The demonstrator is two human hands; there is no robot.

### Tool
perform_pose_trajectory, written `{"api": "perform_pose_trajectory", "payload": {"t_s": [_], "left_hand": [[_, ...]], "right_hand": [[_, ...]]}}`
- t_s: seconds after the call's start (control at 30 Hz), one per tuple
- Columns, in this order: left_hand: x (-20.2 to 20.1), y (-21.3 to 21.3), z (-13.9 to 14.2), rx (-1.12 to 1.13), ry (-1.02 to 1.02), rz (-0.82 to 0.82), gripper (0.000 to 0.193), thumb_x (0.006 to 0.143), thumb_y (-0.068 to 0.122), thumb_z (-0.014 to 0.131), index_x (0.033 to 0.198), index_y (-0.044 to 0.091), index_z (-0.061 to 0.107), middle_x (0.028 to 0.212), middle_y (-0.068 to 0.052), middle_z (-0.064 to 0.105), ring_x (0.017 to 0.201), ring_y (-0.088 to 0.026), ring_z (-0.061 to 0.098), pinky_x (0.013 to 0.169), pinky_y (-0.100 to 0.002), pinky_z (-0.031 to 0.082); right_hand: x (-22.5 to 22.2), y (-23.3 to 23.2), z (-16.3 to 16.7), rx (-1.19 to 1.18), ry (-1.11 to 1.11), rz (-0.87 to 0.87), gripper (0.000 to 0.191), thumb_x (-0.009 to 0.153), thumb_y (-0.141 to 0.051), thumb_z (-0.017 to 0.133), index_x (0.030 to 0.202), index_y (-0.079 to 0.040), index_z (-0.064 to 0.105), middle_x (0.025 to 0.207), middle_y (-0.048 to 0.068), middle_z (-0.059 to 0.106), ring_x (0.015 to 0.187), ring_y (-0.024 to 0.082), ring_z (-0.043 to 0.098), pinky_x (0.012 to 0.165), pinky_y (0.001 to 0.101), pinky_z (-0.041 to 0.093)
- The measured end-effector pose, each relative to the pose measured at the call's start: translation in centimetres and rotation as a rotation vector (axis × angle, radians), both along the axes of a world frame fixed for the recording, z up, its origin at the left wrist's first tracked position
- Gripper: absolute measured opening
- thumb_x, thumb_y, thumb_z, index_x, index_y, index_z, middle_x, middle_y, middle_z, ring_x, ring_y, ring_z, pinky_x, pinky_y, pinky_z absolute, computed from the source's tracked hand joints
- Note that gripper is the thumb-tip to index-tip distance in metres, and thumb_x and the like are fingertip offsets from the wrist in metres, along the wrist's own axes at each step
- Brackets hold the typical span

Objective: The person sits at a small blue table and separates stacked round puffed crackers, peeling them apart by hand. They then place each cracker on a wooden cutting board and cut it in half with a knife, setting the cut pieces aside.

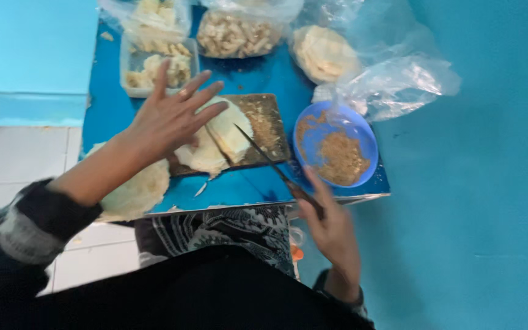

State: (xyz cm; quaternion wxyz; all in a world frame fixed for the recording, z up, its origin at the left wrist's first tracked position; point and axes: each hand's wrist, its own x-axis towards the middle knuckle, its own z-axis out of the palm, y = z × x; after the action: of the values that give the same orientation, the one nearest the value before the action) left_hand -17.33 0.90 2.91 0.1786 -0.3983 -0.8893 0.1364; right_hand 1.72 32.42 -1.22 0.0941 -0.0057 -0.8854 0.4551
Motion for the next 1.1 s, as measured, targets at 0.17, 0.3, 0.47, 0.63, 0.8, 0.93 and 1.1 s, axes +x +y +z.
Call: {"api": "perform_pose_trajectory", "payload": {"t_s": [0.17,0.3,0.47,0.63,0.8,0.93,1.1], "left_hand": [[4.4,-1.0,0.0,-0.054,0.151,0.075,0.037,0.086,0.035,0.074,0.119,0.018,0.068,0.154,-0.004,0.051,0.153,-0.019,0.038,0.117,-0.071,0.017],[8.2,-1.3,-0.5,0.128,0.007,-0.032,0.05,0.083,0.05,0.066,0.113,0.01,0.072,0.12,-0.006,0.063,0.124,-0.022,0.056,0.117,-0.063,0.03],[8.8,-0.6,-1.7,0.028,-0.032,0.005,0.045,0.086,0.039,0.065,0.12,0.012,0.072,0.116,-0.003,0.066,0.117,-0.018,0.061,0.114,-0.052,0.036],[8.4,-0.6,-2.6,0.204,-0.016,-0.008,0.045,0.092,0.028,0.062,0.13,0.004,0.069,0.116,-0.007,0.067,0.11,-0.022,0.062,0.111,-0.048,0.042],[7.3,-1.7,-2.5,0.25,-0.066,-0.054,0.039,0.089,0.027,0.063,0.122,0.005,0.068,0.115,-0.008,0.067,0.11,-0.026,0.064,0.104,-0.047,0.046],[6.9,-1.3,-2.7,0.136,0.079,-0.089,0.051,0.083,0.021,0.062,0.131,0.002,0.067,0.115,-0.01,0.068,0.108,-0.024,0.066,0.103,-0.046,0.048],[5.8,-0.7,-2.9,0.166,-0.028,-0.133,0.042,0.084,0.014,0.069,0.123,-0.001,0.067,0.109,-0.012,0.066,0.103,-0.028,0.067,0.089,-0.041,0.056]], "right_hand": [[6.2,6.8,-1.4,-0.116,0.185,-0.36,0.033,0.094,-0.009,0.072,0.127,-0.006,0.07,0.109,0.013,0.079,0.091,0.011,0.072,0.082,0.0266,0.058],[8.8,9.9,-3.0,0.286,0.239,-0.819,0.031,0.095,-0.013,0.078,0.125,-0.007,0.073,0.108,0.012,0.077,0.097,0.018,0.076,0.086,0.0309,0.058],[6.0,10.9,-4.9,0.465,0.233,-0.799,0.031,0.09,-0.019,0.079,0.12,-0.013,0.075,0.108,0.012,0.076,0.094,0.031,0.075,0.082,0.0393,0.058],[1.3,10.2,-5.6,0.491,0.301,-0.685,0.029,0.092,-0.02,0.08,0.12,-0.013,0.075,0.111,0.013,0.073,0.094,0.033,0.072,0.078,0.0416,0.057],[-0.6,10.0,-6.0,0.463,0.324,-0.602,0.035,0.089,-0.018,0.083,0.123,-0.01,0.075,0.113,0.014,0.07,0.098,0.033,0.071,0.082,0.0418,0.057],[-0.1,10.7,-6.6,0.405,0.321,-0.584,0.035,0.091,-0.013,0.082,0.125,-0.008,0.074,0.113,0.016,0.07,0.098,0.031,0.071,0.084,0.0405,0.057],[1.9,12.1,-7.2,0.316,0.354,-0.558,0.031,0.094,-0.006,0.08,0.124,-0.004,0.074,0.113,0.015,0.071,0.101,0.026,0.072,0.088,0.0367,0.057]]}}
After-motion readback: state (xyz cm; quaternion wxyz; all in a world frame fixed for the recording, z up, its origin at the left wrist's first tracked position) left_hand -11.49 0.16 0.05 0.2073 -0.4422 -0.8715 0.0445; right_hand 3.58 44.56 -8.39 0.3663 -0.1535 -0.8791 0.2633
